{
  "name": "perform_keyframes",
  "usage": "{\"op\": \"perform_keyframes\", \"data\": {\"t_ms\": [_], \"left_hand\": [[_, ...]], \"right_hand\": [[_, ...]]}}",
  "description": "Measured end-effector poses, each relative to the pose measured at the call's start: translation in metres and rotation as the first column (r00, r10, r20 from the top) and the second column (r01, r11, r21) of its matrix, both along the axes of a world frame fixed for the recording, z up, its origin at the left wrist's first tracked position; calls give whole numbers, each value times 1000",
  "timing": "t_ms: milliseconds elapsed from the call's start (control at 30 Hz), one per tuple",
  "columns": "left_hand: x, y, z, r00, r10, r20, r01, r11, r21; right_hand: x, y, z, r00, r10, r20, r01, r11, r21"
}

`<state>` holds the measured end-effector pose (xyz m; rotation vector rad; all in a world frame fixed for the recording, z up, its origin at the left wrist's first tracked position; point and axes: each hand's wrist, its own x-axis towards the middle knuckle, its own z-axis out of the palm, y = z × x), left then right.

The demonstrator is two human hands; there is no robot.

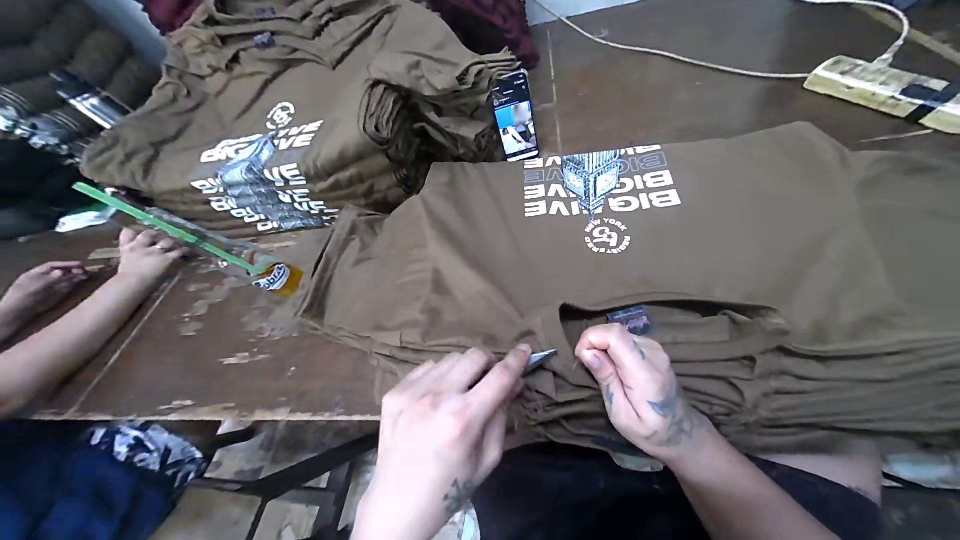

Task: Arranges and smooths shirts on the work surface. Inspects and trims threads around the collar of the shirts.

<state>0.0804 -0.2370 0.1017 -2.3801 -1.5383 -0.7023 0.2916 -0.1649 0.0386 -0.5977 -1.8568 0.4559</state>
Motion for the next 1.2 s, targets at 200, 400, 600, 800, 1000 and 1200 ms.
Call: {"op": "perform_keyframes", "data": {"t_ms": [200,400,600,800,1000,1200], "left_hand": [[-1,0,-5,999,-19,34,19,1000,1],[-31,8,-26,846,58,530,-14,996,-88],[-40,16,-26,856,285,432,-253,958,-131],[-50,97,29,905,341,256,-343,939,-39],[-127,200,-35,893,417,171,-328,860,-391],[-142,187,-42,663,671,331,-466,716,-519]], "right_hand": [[4,-6,-1,997,30,-64,-31,999,-14],[95,-58,33,836,549,-21,-547,827,-128],[256,14,44,620,-247,744,479,871,-110],[286,99,82,588,-534,607,487,834,261],[286,209,10,486,-471,736,734,677,-52],[302,194,9,601,-565,566,761,621,-188]]}}
